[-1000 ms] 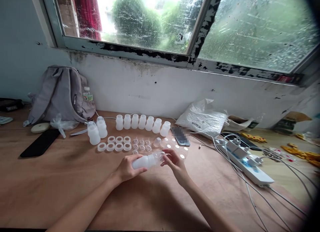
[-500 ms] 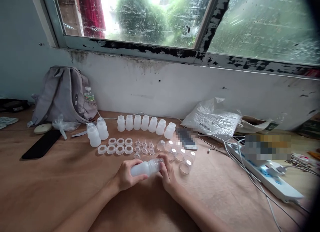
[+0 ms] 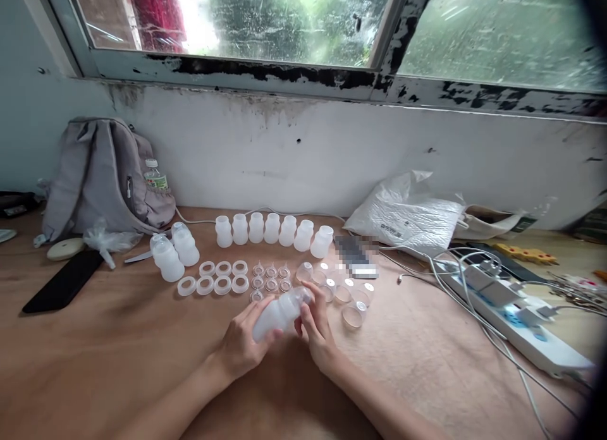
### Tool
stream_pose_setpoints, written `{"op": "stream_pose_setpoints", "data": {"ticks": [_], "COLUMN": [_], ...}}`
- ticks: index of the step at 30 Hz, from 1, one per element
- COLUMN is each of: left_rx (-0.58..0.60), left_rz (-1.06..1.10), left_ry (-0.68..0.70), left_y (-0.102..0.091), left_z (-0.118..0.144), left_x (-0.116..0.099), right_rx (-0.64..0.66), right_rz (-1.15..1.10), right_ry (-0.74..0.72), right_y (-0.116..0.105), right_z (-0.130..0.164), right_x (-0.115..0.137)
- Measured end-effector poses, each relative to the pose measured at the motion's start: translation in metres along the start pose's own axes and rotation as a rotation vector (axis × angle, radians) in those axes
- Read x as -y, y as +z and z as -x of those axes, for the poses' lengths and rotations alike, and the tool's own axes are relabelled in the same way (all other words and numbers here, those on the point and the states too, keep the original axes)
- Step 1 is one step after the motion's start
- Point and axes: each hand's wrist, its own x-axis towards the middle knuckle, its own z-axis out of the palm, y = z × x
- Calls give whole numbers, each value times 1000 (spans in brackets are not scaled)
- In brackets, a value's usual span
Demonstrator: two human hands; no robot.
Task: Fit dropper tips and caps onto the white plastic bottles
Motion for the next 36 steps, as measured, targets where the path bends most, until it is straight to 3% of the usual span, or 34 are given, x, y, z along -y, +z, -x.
{"op": "stream_pose_setpoints", "data": {"ticks": [3, 7, 11, 15, 19, 24, 27, 32, 36], "left_rx": [81, 153, 96, -21, -154, -31, 5, -154, -101], "left_rz": [45, 122, 83, 6, -48, -226, -319, -548, -701], "left_ry": [-14, -4, -28, -11, 59, 79, 39, -96, -272], "left_y": [0, 5, 13, 6, -15, -35, -56, -123, -165], "left_z": [-2, -2, -1, -1, -15, -43, -56, -90, -127], "left_x": [1, 9, 22, 17, -15, -45, -44, -27, -4], "right_rx": [92, 170, 157, 125, 49, 1, -21, -8, 2], "right_rz": [-141, -20, 92, -22, -22, 13, 22, 128, 198], "right_ry": [-7, -98, -200, -124, -79, -57, -65, -126, -147], "right_y": [0, -4, -4, -3, -5, -6, -5, -4, -3], "right_z": [-2, -4, -3, -5, -8, -9, -8, -9, -10], "right_x": [1, 0, -1, -6, -8, -6, -6, -7, -6]}}
